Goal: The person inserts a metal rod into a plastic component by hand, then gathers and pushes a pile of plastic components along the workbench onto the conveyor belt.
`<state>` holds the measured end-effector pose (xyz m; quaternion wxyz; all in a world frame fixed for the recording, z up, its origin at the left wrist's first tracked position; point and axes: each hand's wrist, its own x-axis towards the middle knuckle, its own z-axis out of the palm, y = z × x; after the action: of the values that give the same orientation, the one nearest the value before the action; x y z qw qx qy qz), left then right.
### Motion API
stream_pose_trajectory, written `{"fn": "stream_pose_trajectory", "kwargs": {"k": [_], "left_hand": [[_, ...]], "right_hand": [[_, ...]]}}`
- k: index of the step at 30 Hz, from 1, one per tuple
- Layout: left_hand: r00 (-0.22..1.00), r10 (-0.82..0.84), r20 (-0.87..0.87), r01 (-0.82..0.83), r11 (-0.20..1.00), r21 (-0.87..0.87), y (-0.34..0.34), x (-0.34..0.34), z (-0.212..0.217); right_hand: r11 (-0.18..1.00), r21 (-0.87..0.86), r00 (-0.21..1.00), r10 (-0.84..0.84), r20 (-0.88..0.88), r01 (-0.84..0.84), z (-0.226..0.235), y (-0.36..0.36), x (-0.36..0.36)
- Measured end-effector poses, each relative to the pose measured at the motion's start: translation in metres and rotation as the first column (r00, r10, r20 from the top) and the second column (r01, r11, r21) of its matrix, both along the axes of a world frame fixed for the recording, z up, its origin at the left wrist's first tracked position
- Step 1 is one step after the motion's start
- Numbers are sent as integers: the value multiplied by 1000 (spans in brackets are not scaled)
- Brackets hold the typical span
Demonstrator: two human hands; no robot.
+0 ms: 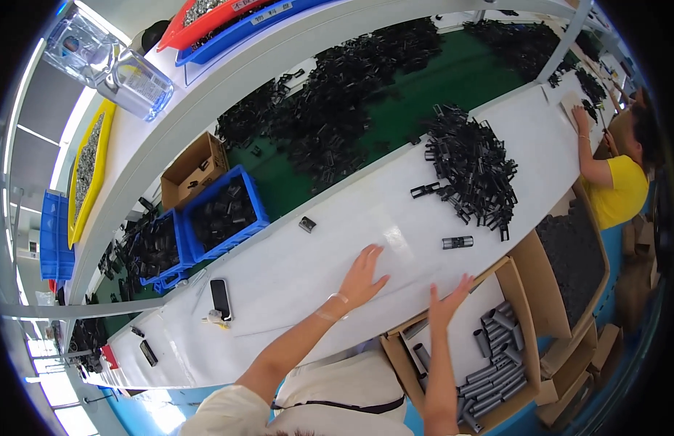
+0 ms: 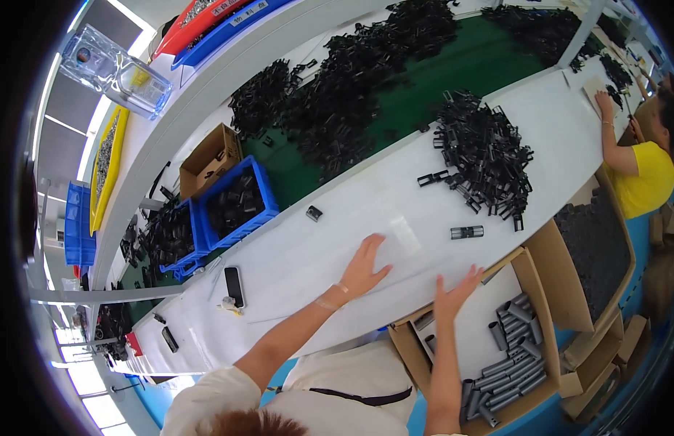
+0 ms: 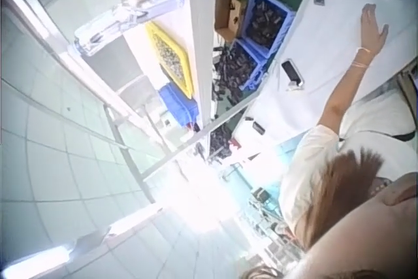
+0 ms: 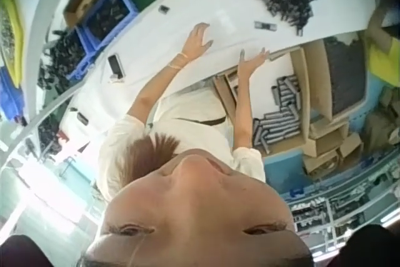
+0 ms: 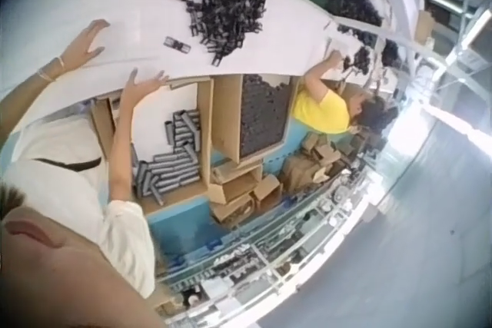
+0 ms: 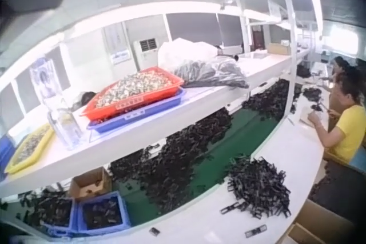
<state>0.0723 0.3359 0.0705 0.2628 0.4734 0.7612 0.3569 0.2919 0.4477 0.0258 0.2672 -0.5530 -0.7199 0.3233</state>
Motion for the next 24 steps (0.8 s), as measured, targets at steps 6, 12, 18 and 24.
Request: {"fn": "stream_pose_trajectory", "kwargs": {"k": [6,12,18,24], "left_hand": [[996,-60,-68,54,995,-85,102,-17,-46],[936,-127,-328,41,965,-259,158,-22,-58],[921,-87,-379,8,979,-206,204,-27,-71],[937,-60,-344,21,993,-115,248,-38,-64]], "right_hand": [[1000,-13,973,22,231,-19,-32,84,-13],[997,55,933,-70,353,54,-37,99,-37],[997,65,946,-49,321,29,-31,143,-51],[988,134,949,-114,295,78,-38,164,-52]]}}
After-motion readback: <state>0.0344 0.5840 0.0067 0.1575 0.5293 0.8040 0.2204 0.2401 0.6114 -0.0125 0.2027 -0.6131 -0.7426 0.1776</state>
